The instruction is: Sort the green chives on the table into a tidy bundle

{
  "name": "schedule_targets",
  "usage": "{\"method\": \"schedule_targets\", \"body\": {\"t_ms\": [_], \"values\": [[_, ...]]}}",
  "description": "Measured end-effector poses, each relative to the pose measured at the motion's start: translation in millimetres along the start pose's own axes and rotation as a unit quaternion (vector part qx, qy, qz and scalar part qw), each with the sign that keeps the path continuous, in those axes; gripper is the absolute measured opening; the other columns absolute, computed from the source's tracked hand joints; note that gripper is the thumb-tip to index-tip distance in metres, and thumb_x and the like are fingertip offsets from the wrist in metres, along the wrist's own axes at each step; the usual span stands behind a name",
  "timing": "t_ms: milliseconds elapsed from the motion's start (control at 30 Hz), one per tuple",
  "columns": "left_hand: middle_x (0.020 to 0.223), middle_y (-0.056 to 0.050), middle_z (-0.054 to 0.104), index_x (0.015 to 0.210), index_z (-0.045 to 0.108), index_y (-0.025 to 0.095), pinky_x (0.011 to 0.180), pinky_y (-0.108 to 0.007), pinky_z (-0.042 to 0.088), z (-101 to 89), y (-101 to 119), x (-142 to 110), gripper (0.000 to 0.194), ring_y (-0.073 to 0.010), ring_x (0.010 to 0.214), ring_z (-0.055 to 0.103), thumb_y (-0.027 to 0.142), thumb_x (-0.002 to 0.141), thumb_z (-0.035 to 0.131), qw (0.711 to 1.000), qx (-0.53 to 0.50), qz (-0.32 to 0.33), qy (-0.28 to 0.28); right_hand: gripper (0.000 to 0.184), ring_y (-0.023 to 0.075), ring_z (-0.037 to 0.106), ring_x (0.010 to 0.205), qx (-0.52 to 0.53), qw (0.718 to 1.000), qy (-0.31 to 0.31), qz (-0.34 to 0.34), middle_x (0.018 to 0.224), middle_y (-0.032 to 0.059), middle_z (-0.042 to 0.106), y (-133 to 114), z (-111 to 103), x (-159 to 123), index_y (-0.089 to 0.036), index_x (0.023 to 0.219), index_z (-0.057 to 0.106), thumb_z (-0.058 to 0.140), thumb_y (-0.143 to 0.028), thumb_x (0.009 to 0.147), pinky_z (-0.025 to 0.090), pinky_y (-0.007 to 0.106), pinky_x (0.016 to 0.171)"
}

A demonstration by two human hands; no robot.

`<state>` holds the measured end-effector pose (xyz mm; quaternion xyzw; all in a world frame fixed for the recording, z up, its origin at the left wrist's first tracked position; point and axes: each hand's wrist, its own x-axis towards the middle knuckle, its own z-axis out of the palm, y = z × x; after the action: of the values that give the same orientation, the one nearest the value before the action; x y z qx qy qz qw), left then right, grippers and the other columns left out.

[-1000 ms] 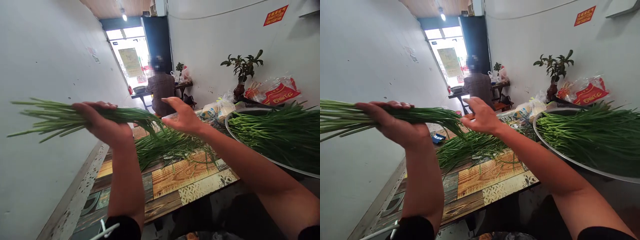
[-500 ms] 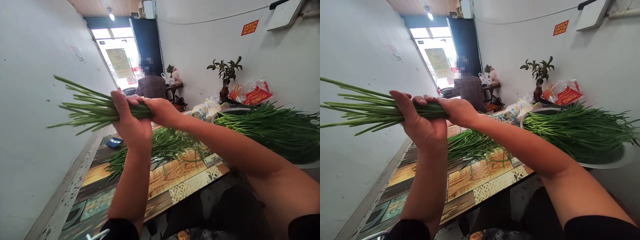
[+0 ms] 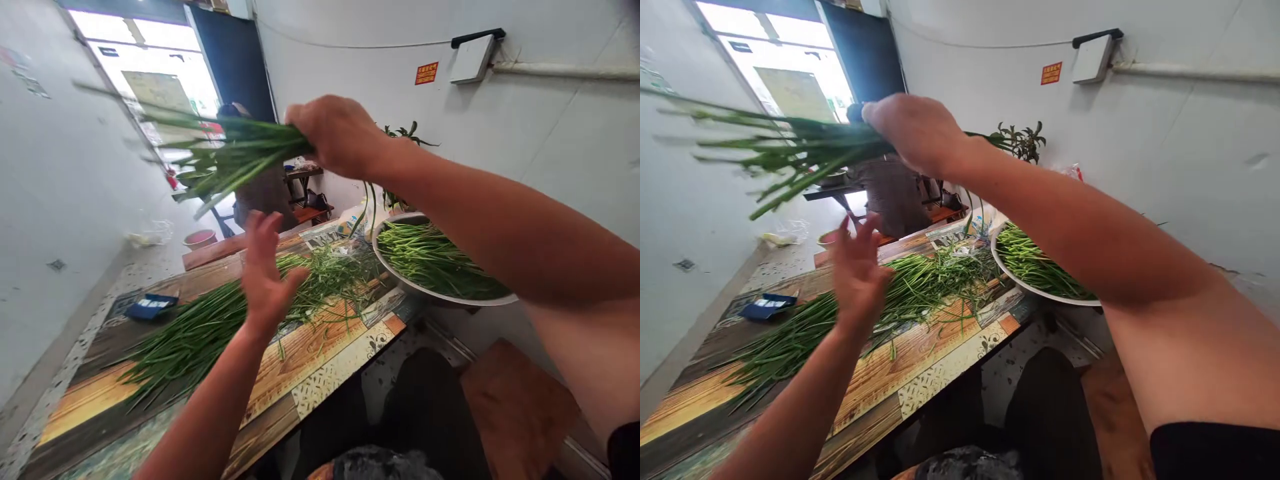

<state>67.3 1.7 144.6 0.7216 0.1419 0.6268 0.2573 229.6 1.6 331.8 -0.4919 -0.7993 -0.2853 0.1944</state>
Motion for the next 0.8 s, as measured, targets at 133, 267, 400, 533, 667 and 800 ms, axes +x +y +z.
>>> {"method": "schedule_targets", "body": {"t_ms": [133,267,400,533,667,800], "values": [[0.143,-0.010,0.041,0.143,0.025,0.024,0.114,-0.055,0.013,23.5,-54.8,-47.8,0.075,-0.0288,0.139,0.024,0.050,0.081,0.059,0.896,0.257,0.026,-0.362,0.029,0.0260,0.060,0.106,-0.058,0.998,0.028,-0.004,0.100,0.0009,0.063,22.8,-19.5,-6.4,-0.008,0.103,0.059,0.053,-0.031,0.086,0.046,0.041,0.085],[0.135,-0.005,0.052,0.141,0.030,0.026,0.114,-0.055,0.003,13.2,-84.2,-78.7,0.057,-0.0238,0.136,0.030,0.016,0.087,0.042,0.827,0.332,0.000,-0.453,0.039,0.0247,0.060,0.105,-0.099,0.995,0.006,-0.021,0.097,-0.0003,0.067,45.2,-38.6,-30.1,-0.009,0.094,0.063,0.041,-0.040,0.086,0.043,0.036,0.081],[0.108,-0.003,0.065,0.138,0.036,0.028,0.113,-0.053,0.004,-9.8,-82.0,-87.1,0.070,-0.0203,0.122,0.045,-0.001,0.075,0.038,0.813,0.359,0.004,-0.459,0.071,0.0167,0.060,0.098,-0.212,0.972,-0.104,0.010,0.095,0.0061,0.066,91.9,-37.8,-72.0,0.004,0.091,0.063,0.009,-0.042,0.085,0.037,0.030,0.072],[0.088,0.001,0.065,0.100,0.065,0.031,0.110,-0.051,0.012,-25.2,-77.8,-90.2,0.042,-0.0194,0.107,0.051,0.004,0.076,0.044,0.811,0.359,0.001,-0.462,0.030,0.0171,0.061,0.093,-0.198,0.961,-0.146,0.123,0.100,0.0098,0.067,147.9,-2.2,-129.4,-0.009,0.102,0.062,0.048,-0.030,0.086,0.039,0.026,0.072],[0.092,0.000,0.066,0.059,0.063,0.023,0.108,-0.053,0.015,-47.7,-82.8,-95.9,0.023,-0.0224,0.108,0.050,0.011,0.074,0.052,0.823,0.408,-0.005,-0.396,0.036,0.0223,0.056,0.100,-0.158,0.934,-0.273,0.170,0.109,0.0164,0.063,179.7,54.9,-190.8,-0.009,0.113,0.057,0.058,-0.025,0.080,0.037,0.031,0.080],[0.106,-0.002,0.066,0.055,0.062,0.022,0.103,-0.061,0.019,-93.7,-88.6,-95.5,0.022,-0.0295,0.110,0.051,0.011,0.069,0.049,0.847,0.465,-0.017,-0.257,0.066,0.0290,0.051,0.110,-0.137,0.844,-0.477,0.205,0.120,0.0179,0.058,183.4,97.0,-227.4,-0.014,0.129,0.046,0.068,-0.022,0.067,0.035,0.038,0.085]]}}
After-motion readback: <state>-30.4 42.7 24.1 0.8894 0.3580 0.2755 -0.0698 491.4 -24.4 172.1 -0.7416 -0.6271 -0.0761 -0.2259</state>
